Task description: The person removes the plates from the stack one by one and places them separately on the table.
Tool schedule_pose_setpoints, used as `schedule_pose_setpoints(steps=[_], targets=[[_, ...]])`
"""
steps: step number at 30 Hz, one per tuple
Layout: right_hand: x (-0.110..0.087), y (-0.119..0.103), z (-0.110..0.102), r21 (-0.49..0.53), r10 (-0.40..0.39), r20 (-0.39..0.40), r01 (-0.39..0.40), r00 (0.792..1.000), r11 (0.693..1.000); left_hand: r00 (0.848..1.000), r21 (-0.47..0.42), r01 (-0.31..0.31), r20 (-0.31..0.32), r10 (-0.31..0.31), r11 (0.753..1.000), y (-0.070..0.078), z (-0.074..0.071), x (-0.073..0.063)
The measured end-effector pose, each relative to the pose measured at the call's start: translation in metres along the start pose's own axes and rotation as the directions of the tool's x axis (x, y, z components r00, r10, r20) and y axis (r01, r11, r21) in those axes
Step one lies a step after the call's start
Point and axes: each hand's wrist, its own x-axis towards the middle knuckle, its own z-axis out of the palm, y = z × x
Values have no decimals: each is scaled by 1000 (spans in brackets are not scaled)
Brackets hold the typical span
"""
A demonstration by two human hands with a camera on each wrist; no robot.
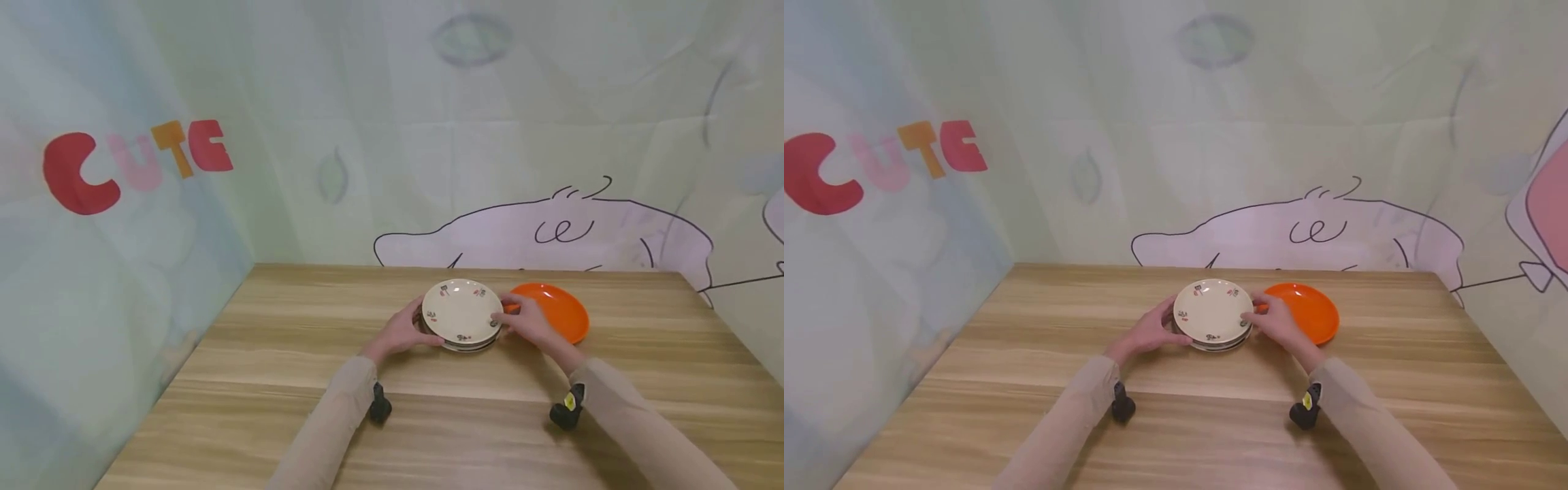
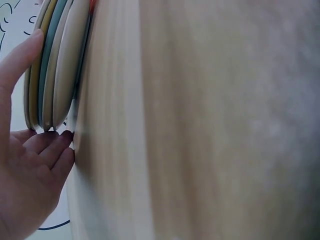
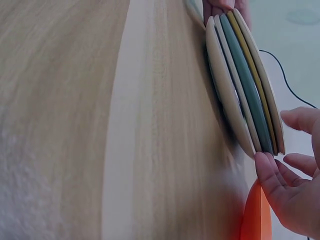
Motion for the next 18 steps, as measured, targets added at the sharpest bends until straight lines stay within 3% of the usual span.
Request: schedule_pose_setpoints(steps=[11, 18], targets=[[-1, 2, 2, 34, -2, -9, 3, 1000, 999, 1000, -6, -7, -1, 7, 1000, -2, 2, 1], [0, 4, 1, 120, -19, 11, 17, 1000, 993, 1000, -11, -1, 3, 2, 1000, -2, 1, 0]])
